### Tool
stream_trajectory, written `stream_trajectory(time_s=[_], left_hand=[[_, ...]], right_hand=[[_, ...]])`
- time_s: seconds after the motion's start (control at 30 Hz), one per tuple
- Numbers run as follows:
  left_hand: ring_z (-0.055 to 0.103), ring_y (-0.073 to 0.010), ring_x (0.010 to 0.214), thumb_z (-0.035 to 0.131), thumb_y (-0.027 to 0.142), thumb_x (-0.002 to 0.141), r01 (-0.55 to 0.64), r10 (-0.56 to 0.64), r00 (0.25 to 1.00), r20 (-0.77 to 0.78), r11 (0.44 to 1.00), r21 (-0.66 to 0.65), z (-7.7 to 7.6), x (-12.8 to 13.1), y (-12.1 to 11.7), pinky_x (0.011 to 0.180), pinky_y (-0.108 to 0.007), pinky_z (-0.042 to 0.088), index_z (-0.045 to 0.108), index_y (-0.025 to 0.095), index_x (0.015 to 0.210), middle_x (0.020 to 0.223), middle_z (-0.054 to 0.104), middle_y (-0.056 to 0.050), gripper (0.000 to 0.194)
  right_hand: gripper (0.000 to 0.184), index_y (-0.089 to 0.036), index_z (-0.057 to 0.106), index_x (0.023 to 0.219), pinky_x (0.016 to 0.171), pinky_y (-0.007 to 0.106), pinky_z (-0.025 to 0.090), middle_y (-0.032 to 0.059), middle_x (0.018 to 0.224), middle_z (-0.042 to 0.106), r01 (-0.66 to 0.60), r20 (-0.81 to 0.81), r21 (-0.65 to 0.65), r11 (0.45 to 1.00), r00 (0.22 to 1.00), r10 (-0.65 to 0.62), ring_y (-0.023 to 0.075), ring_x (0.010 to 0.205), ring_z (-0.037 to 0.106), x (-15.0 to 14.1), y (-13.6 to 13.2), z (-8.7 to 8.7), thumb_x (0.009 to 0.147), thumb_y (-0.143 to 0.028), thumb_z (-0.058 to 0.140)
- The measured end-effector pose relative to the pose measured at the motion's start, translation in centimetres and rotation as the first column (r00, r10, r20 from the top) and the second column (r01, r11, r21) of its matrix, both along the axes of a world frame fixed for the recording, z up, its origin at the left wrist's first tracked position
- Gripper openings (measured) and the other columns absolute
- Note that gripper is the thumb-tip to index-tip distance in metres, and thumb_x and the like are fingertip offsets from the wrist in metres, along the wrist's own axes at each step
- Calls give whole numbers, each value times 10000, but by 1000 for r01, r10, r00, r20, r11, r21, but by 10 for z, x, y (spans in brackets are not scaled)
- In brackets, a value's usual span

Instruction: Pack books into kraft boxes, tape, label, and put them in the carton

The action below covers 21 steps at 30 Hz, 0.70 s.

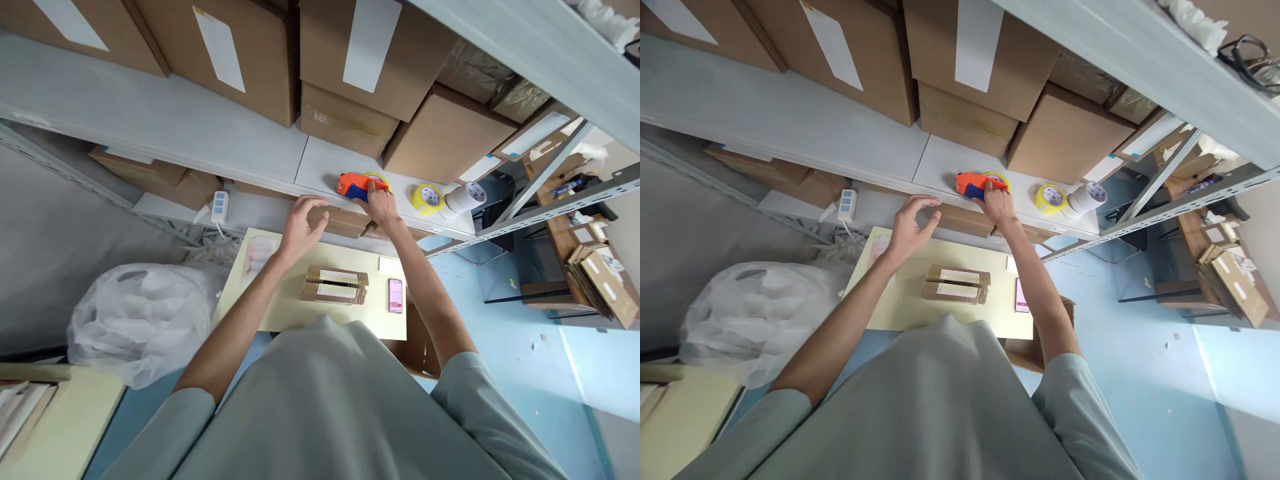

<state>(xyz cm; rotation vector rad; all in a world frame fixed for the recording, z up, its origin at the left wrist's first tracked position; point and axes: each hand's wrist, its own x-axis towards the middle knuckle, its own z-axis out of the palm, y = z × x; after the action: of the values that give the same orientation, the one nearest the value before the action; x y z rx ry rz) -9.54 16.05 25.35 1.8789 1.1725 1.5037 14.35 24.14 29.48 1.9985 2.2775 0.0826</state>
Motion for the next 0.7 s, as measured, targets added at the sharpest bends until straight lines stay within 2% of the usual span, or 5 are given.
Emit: stream_trajectory(time_s=[0.17,0.33,0.47,0.6,0.7], left_hand=[[742,-241,1161,640,323,1035,-70,85,992,88,985,-157,-10,-27,-52,1093,-430,605,710,237,1246,1240,773,-78,238],[727,-253,1199,625,409,1065,-35,67,987,145,977,-212,-3,-45,-96,1106,-440,620,716,255,1306,1275,761,-85,299],[704,-272,1256,635,421,1070,20,5,991,131,981,-193,3,-58,-111,1129,-463,611,728,282,1353,1317,748,-80,328],[682,-291,1297,657,445,1061,65,-36,990,137,975,-211,3,-68,-112,1146,-484,600,712,290,1404,1373,727,-84,381],[706,-279,1250,645,465,1070,150,-113,981,160,958,-242,-1,-74,-109,1112,-467,609,725,277,1349,1314,757,-78,345]], right_hand=[[725,-72,485,1534,937,521,599,281,1189,781,-121,-27,25,992,992,122,437,1092,766,-8,-81,10,1144,-676,386],[703,-200,568,1431,897,540,638,209,1107,781,-260,-258,55,964,929,266,429,1036,771,-11,-153,5,1059,-795,521],[637,-240,592,1366,882,543,659,170,1056,780,-304,-295,66,950,904,309,400,998,778,-19,-179,4,1074,-794,475],[608,-260,606,1320,840,531,667,137,989,776,-333,-255,28,942,909,329,376,941,777,-28,-190,12,1079,-798,457],[574,-256,608,1310,836,520,668,130,981,774,-378,-241,-3,926,899,366,370,946,775,-31,-194,19,1084,-771,492]])
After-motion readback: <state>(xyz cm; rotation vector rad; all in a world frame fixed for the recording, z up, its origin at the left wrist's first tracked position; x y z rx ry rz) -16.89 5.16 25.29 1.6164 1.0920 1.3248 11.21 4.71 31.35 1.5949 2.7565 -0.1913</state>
